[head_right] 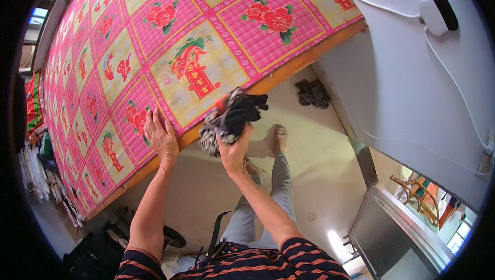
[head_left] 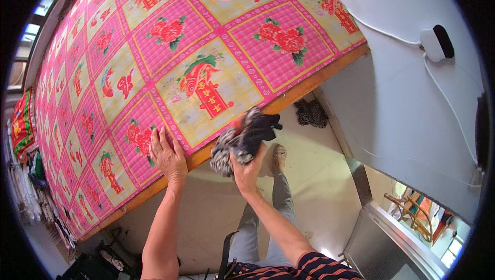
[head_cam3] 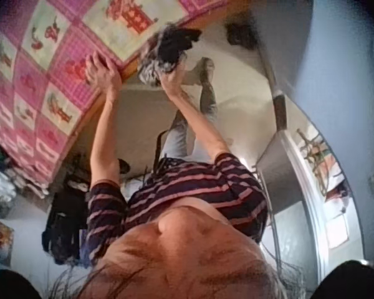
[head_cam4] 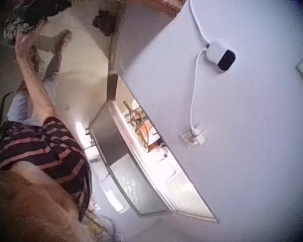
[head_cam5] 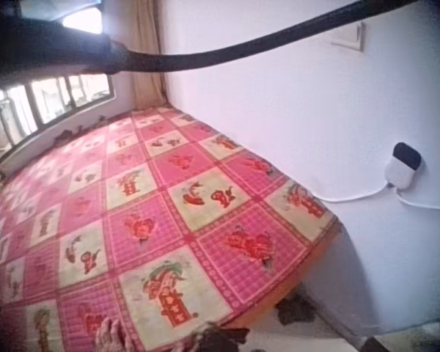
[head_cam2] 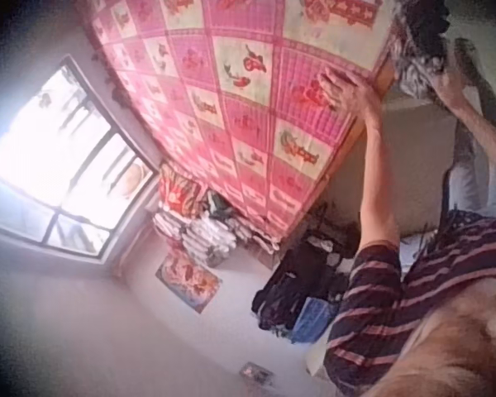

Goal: The person wipes the surface of a large table covered with a pink floral tablecloth using a patterned cloth. They move the cloth back and forth across the table, covering various sections from one end to the other.

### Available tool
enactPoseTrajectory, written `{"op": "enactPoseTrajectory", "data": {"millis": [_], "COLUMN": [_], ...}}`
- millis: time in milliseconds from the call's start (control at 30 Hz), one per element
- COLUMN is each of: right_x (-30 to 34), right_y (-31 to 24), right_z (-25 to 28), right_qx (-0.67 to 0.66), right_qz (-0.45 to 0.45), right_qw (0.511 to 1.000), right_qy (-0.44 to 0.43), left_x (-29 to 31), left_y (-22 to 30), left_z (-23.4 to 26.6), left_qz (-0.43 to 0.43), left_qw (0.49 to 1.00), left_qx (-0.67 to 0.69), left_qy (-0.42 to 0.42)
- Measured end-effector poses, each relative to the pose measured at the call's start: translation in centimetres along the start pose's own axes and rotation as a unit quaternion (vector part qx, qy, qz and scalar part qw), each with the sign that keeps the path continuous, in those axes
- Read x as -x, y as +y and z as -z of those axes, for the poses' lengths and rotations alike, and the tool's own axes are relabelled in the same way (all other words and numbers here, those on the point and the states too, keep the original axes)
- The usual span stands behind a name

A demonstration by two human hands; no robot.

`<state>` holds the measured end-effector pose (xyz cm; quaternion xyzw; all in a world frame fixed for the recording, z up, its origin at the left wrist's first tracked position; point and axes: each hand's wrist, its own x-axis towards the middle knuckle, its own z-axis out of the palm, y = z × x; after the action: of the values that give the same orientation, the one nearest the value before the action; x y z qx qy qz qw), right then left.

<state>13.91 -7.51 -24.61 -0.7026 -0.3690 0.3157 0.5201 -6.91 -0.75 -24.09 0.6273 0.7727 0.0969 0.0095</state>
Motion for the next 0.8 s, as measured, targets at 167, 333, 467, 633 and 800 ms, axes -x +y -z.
{"op": "enactPoseTrajectory", "data": {"millis": [167, 333, 467, 633, 800], "right_x": [-2.3, -14.8, -13.9, -6.6, -14.8], "right_y": [-5.0, -7.2, -8.7, -10.5, -10.7], "right_z": [4.1, 4.0, -1.3, -7.2, -7.8], "right_qx": [-0.032, 0.220, 0.387, 0.280, 0.276], "right_qz": [0.034, 0.191, 0.227, 0.310, 0.320], "right_qw": [0.991, 0.956, 0.889, 0.847, 0.869], "right_qy": [-0.125, 0.032, -0.090, -0.329, -0.258], "left_x": [0.1, 0.2, -0.1, 0.1, 0.3], "left_y": [-0.5, 0.3, 0.2, -0.2, -0.1], "left_z": [0.8, 1.1, 1.3, 1.5, 1.7], "left_qz": [0.012, 0.013, 0.000, -0.011, 0.007], "left_qw": [1.000, 1.000, 1.000, 0.998, 0.999], "left_qx": [-0.003, 0.003, 0.013, 0.061, 0.037], "left_qy": [-0.002, 0.000, 0.014, 0.000, 0.001]}}
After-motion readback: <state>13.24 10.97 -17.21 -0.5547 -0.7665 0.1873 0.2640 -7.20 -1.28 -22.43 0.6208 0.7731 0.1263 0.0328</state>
